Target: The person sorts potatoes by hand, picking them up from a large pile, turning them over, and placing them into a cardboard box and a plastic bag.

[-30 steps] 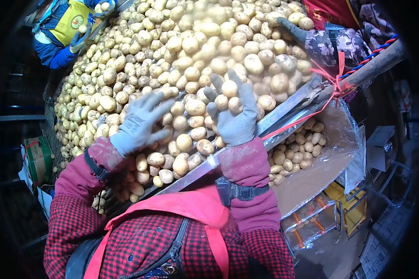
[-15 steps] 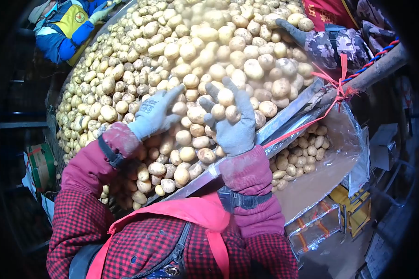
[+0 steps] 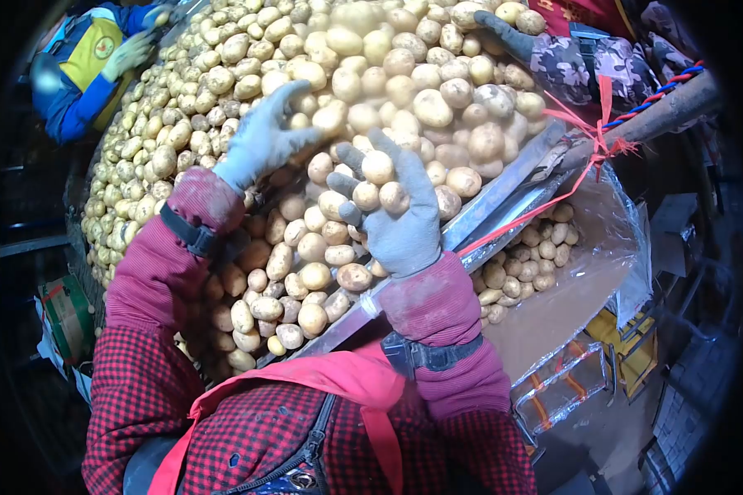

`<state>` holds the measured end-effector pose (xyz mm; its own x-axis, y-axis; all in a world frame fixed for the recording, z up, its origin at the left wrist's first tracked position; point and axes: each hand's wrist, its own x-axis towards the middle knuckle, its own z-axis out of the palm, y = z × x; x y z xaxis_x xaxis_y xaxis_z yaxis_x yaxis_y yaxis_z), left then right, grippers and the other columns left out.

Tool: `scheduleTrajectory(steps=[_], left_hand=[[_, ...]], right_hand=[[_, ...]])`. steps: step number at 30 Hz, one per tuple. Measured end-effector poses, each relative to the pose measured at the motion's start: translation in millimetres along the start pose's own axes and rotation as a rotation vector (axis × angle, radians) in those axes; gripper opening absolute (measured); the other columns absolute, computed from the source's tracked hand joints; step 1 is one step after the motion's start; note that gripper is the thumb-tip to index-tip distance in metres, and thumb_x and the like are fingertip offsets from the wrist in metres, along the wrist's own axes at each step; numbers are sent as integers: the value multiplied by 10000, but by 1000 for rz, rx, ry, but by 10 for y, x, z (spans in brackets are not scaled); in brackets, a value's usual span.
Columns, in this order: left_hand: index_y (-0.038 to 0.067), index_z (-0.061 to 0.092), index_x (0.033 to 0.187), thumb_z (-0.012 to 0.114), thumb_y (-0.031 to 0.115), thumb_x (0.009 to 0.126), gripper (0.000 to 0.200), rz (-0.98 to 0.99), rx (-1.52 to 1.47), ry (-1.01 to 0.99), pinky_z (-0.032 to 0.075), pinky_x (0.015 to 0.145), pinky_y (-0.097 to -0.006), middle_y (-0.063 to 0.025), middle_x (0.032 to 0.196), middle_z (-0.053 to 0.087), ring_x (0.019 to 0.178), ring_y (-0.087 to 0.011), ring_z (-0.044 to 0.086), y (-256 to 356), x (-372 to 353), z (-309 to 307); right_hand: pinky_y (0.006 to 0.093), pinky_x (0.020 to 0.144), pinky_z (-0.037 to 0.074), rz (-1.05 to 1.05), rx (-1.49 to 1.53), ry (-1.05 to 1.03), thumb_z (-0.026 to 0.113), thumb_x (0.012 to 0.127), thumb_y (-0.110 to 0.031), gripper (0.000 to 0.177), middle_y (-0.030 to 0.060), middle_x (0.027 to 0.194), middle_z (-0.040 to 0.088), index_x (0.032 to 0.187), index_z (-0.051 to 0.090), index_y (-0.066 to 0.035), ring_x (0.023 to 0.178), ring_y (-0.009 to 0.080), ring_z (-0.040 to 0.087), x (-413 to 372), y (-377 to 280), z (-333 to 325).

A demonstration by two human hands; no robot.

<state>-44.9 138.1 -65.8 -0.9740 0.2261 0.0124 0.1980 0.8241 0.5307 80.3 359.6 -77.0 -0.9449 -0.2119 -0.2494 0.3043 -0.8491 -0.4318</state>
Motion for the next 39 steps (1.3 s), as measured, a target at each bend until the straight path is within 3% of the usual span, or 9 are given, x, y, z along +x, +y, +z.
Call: scheduleTrajectory(steps=[3, 7, 13, 15, 23, 27, 33, 37, 39], left_hand=[[202, 673, 1360, 814, 339, 898, 502, -200, -298, -71, 585, 907, -366, -91, 1187, 767, 1039, -206, 725, 135, 369, -73], [157, 539, 1526, 779, 231, 953, 626, 134, -465, -71, 582, 941, -340, -123, 1396, 630, 1122, -185, 680, 347, 464, -222], [156, 565, 1484, 772, 350, 912, 638, 114, 410, -75, 525, 1059, -437, -176, 1409, 639, 1236, -347, 656, -174, 46, -766], [169, 544, 1495, 771, 358, 888, 676, -129, 644, -356, 498, 1079, -477, -196, 1403, 627, 1272, -397, 617, -205, -89, -849], [142, 627, 1229, 744, 168, 788, 457, 77, 733, -404, 539, 896, -500, -171, 1100, 691, 1065, -389, 670, -566, 59, -590], [123, 642, 1059, 694, 179, 833, 239, 13, 562, -298, 525, 905, -502, -172, 1085, 706, 1053, -390, 673, -503, -160, -588], [140, 681, 1274, 745, 271, 864, 435, -142, 419, -225, 544, 954, -415, -129, 1217, 725, 1082, -299, 698, -484, -79, -630], [109, 587, 1458, 692, 176, 994, 480, -131, -514, -256, 542, 970, -327, -89, 1313, 701, 1187, -177, 648, -231, -10, -425], [80, 577, 1475, 672, 159, 1014, 477, -15, -549, -219, 528, 1017, -320, -83, 1362, 667, 1188, -154, 635, 115, -88, -388]], right_hand=[[382, 898, 615, 27, 114, -70, 351, 1136, -360, 546, 235, 1531, 520, 1614, 377, -99, 1214, 331, 651, 11, -12, -80], [386, 900, 613, -215, -475, -59, 355, 1134, -349, 532, 228, 1536, 520, 1606, 397, -108, 1203, 339, 654, -46, 55, 3], [440, 921, 593, 20, 72, -36, 428, 1108, -369, 516, 245, 1473, 553, 1559, 450, -119, 1158, 343, 657, 18, -4, -55], [432, 906, 591, 35, 84, -12, 421, 1105, -403, 540, 242, 1465, 561, 1565, 460, -123, 1149, 341, 660, 15, -15, -38], [419, 892, 597, 40, 144, -42, 435, 1108, -366, 512, 246, 1486, 535, 1556, 465, -120, 1193, 354, 638, 4, -10, -39], [422, 893, 601, -14, 58, -62, 431, 1111, -336, 499, 246, 1484, 531, 1558, 455, -116, 1193, 362, 636, 19, 6, -120], [356, 877, 607, -180, -130, -161, 402, 1134, -257, 496, 241, 1536, 510, 1588, 399, -57, 1240, 334, 635, -12, 30, -56], [433, 912, 600, 65, 216, -108, 452, 1108, -328, 510, 255, 1478, 527, 1567, 447, -104, 1205, 363, 623, 12, -18, -79], [335, 861, 593, -173, -264, -113, 408, 1136, -253, 488, 234, 1522, 527, 1592, 404, -80, 1238, 323, 635, -44, 29, -16]])
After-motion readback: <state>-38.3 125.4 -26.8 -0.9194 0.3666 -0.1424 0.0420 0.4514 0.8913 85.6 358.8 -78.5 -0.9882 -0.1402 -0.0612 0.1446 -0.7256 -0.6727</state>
